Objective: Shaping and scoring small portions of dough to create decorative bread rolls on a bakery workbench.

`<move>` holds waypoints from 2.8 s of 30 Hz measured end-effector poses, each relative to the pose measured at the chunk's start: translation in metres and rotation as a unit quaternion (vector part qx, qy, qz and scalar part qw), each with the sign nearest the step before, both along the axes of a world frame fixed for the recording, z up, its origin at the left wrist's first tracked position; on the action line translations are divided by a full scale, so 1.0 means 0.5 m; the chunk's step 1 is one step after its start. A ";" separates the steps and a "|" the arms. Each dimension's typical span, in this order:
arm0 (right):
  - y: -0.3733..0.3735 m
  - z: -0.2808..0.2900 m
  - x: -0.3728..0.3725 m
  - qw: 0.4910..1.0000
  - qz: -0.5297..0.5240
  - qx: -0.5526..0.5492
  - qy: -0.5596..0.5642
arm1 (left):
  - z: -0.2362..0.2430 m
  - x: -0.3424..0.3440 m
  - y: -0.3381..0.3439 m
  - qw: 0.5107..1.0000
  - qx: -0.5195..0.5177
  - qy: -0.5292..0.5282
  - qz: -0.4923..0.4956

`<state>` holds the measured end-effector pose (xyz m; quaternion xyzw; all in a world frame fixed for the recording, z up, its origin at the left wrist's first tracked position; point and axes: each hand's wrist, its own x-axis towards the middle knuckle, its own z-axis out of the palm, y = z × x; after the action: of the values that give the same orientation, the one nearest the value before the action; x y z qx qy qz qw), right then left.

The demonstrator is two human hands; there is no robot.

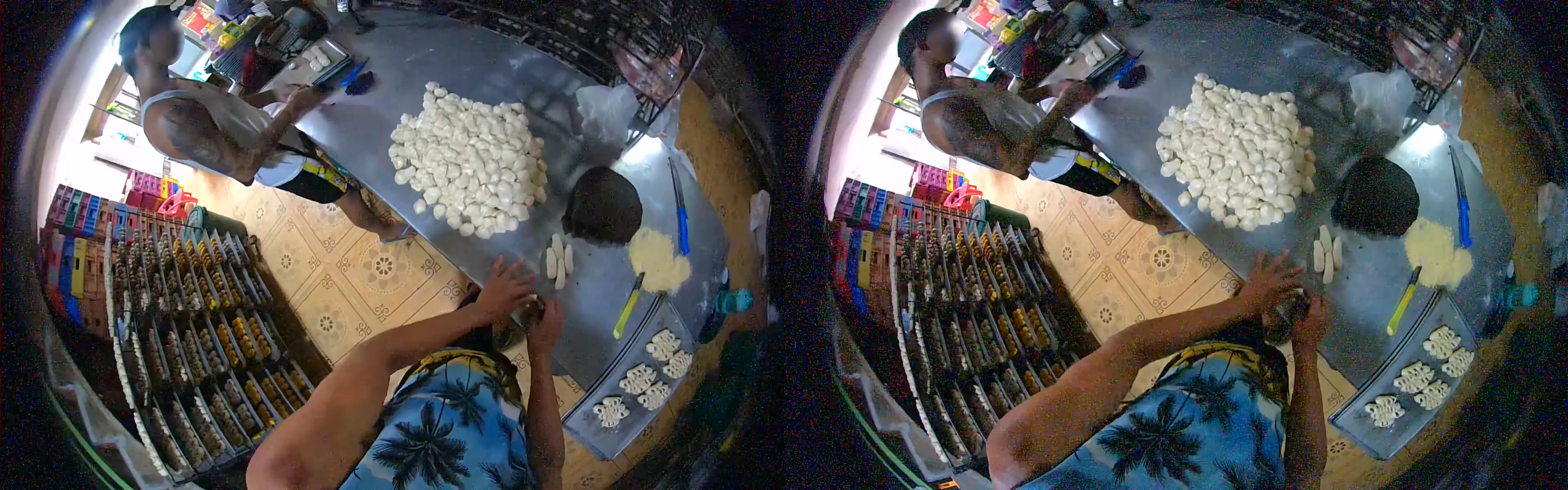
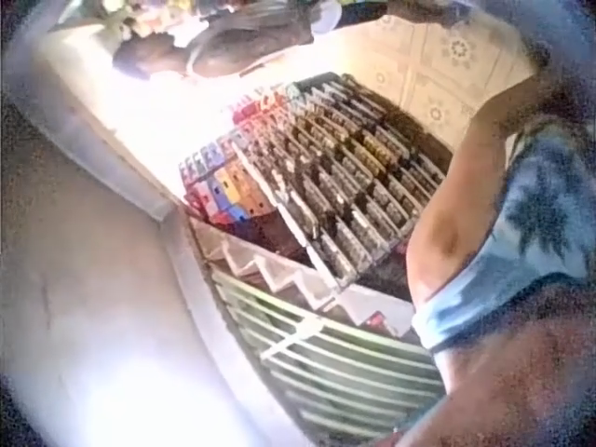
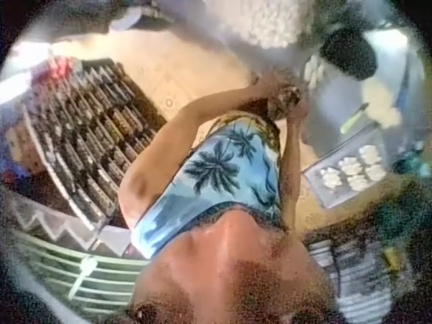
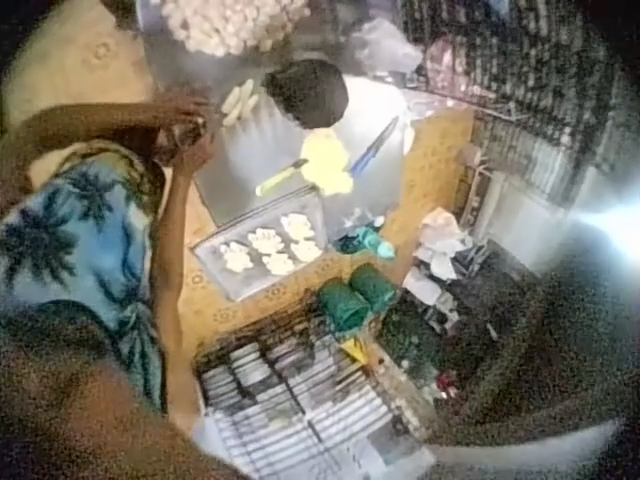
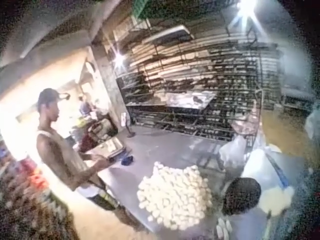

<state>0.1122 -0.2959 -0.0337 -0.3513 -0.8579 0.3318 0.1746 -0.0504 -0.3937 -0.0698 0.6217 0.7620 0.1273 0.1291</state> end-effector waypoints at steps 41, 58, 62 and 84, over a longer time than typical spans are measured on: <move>-0.052 0.003 0.025 0.990 0.063 0.123 0.017 | 0.070 -0.045 -0.027 0.995 -0.015 -0.067 -0.067; 0.069 0.047 -0.076 0.986 -0.143 0.034 0.075 | 0.169 -0.317 0.085 0.989 0.105 0.069 0.082; 0.202 0.036 -0.146 0.990 -0.120 0.065 0.031 | 0.205 -0.347 0.124 0.980 0.082 -0.142 0.111; 0.140 0.101 -0.062 0.967 -0.106 -0.225 0.045 | 0.097 -0.074 0.047 0.779 -0.155 -0.570 0.210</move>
<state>0.0811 -0.2261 0.0167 -0.4557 -0.7101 0.5114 0.1633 -0.0874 -0.3704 -0.0214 0.2313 0.6701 0.3625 0.6051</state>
